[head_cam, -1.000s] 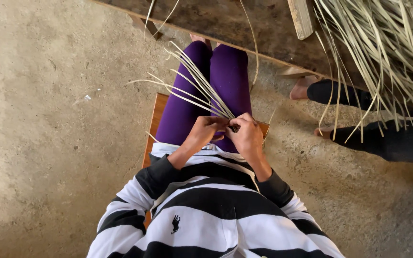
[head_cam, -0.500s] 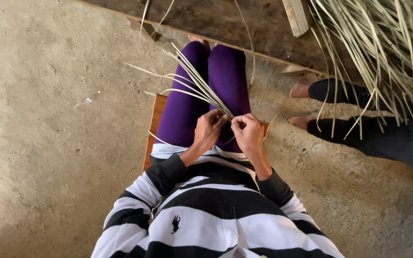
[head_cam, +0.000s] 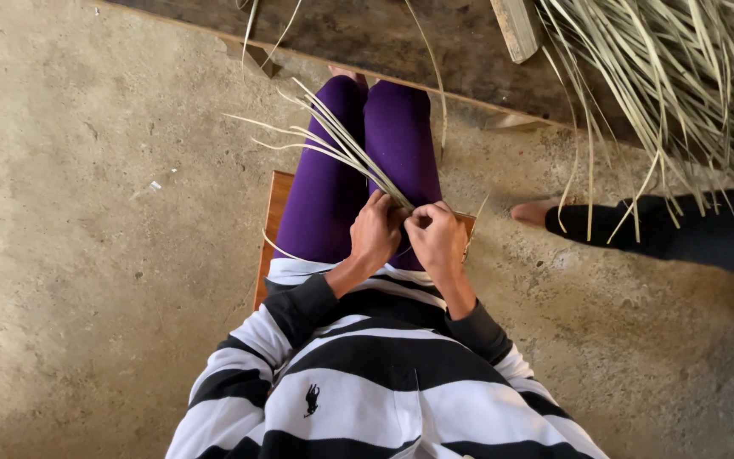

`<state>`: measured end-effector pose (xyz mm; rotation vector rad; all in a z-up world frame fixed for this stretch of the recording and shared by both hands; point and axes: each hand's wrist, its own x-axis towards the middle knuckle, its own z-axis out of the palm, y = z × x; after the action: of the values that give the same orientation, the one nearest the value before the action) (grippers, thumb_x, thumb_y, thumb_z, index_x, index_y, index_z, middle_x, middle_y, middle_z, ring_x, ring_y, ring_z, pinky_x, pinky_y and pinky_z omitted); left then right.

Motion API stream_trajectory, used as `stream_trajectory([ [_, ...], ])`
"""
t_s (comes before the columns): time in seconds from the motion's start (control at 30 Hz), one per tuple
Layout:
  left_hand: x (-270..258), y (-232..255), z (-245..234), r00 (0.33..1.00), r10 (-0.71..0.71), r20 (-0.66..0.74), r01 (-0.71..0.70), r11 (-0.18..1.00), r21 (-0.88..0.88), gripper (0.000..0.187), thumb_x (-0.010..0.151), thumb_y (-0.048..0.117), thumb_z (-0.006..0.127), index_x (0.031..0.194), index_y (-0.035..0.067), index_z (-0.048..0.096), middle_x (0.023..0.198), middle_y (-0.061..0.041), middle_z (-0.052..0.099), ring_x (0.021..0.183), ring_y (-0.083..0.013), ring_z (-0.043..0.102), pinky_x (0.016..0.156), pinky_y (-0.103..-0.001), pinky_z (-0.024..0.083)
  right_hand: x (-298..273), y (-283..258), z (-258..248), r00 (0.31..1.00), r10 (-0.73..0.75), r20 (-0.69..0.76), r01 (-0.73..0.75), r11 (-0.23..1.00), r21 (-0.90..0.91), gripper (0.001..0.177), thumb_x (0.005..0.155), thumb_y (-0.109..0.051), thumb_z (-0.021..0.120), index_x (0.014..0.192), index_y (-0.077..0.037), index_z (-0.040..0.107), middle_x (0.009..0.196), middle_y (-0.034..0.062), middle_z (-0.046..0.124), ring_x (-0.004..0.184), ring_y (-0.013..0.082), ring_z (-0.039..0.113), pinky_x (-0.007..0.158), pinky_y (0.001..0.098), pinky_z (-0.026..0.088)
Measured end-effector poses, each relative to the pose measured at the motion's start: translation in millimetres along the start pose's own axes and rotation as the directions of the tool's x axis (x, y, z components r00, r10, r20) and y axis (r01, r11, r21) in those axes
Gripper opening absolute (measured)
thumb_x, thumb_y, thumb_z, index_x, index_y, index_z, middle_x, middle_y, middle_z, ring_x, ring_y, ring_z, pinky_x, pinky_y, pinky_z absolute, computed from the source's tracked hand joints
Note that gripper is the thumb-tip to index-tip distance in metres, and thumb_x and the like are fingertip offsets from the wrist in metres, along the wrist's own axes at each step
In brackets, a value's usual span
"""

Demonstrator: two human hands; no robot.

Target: Bundling and weaving dried straw strands to create a broom

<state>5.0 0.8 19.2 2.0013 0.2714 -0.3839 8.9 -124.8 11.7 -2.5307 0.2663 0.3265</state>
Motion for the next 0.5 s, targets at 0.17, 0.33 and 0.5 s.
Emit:
stream_trajectory([
  [0.17,-1.6,1.7,0.3,1.000,0.012,0.011,-0.012,1.000,-0.007,0.022,0.090,0.027,0.052,0.083,0.006,0.051,0.085,-0.008,0.047,0.076,-0.0415,0.057,0.065,-0.049,0.048,-10.3,20.2,-9.2,0.996,0.086,0.011,-0.085,0.995,-0.052,0.013,0.070,-0.030,0.060,0.076,-0.023,0.070,0.079,0.0001,0.067,0.075,0.0308,0.065,0.071,0.0446,0.053],
  [0.33,-1.5,-5.0,6.8,1.000,0.008,0.006,-0.008,1.000,0.030,0.021,0.089,0.024,0.053,0.083,0.005,0.050,0.085,-0.008,0.045,0.073,-0.0414,0.056,0.063,-0.049,0.047,-39.3,77.7,-28.8,0.996,0.090,0.026,-0.089,0.995,-0.039,0.019,0.074,-0.031,0.061,0.086,-0.021,0.072,0.082,0.0061,0.069,0.080,0.0335,0.065,0.072,0.0458,0.052],
  [0.5,1.2,-14.0,11.4,0.999,0.047,-0.007,-0.047,0.998,0.046,0.024,0.092,0.027,0.049,0.076,0.009,0.045,0.079,-0.003,0.038,0.062,-0.0353,0.052,0.057,-0.040,0.043,-70.7,196.3,-44.8,0.981,0.184,-0.054,-0.191,0.966,-0.176,0.023,0.074,-0.031,0.066,0.091,-0.016,0.072,0.083,0.0110,0.069,0.086,0.0322,0.065,0.074,0.0433,0.051],
])
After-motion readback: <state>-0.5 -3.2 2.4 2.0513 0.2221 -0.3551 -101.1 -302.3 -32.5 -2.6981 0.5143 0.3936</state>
